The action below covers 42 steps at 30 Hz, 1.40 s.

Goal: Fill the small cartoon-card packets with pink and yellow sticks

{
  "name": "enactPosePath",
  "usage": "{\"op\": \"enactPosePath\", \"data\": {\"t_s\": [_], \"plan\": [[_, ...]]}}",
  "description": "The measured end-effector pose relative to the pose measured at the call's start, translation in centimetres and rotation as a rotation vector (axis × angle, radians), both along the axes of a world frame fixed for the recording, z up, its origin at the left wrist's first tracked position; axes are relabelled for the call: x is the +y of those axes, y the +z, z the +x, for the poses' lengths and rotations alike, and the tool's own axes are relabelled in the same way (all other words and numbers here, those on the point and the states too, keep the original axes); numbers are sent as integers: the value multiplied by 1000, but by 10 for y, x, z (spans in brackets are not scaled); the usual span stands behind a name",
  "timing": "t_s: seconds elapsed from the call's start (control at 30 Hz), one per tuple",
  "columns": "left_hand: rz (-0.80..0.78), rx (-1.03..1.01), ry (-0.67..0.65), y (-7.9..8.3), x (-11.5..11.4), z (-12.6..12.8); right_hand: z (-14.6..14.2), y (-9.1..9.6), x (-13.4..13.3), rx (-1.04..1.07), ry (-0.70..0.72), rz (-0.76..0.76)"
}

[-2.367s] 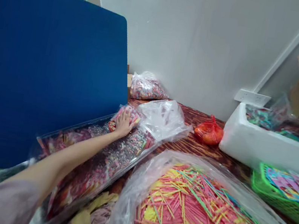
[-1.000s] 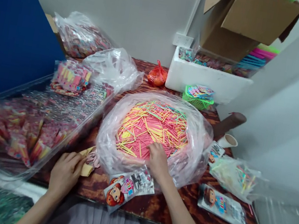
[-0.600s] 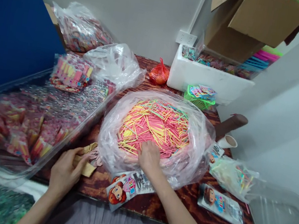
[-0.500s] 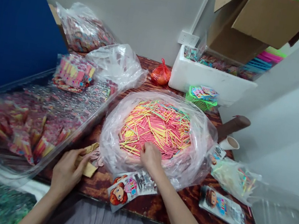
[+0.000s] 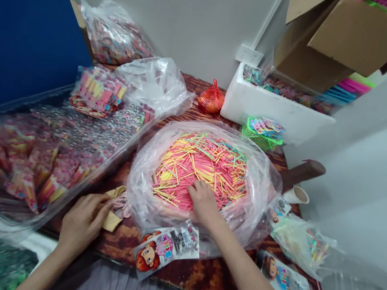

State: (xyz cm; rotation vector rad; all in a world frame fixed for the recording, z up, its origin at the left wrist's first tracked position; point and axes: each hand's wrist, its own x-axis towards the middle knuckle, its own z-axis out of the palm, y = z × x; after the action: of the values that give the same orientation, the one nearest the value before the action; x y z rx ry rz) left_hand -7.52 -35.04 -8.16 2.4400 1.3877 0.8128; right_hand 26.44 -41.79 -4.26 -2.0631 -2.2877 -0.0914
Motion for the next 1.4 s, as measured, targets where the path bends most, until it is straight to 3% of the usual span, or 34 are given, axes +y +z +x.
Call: {"op": "enactPosePath", "data": {"t_s": [0.27,0.6,0.77,0.9,1.0,1.07,1.17,1.27,1.4], "plan": [[6,-9,11,-1,1,0,2,-9,1,-118,109,24],[-7,-19,12,2,1,1,8,-17,8,-83,66,46],[-4,-9,10,0,0,0,9,-16,9,237,-41,75],[17,14,9,0,0,0,13,7,10,920,-313,82],[46,34,11,0,0,1,14,24,-4,1459,-406,54],[59,45,11,-1,0,2,10,26,-21,1658,-434,98],[44,52,15,-3,1,1,-3,11,-53,1656,-481,246],[-8,105,2,1,4,0,-19,-14,-78,1485,-547,239],[9,181,23,30,2,10,-26,-27,-91,1378,-560,247]]}}
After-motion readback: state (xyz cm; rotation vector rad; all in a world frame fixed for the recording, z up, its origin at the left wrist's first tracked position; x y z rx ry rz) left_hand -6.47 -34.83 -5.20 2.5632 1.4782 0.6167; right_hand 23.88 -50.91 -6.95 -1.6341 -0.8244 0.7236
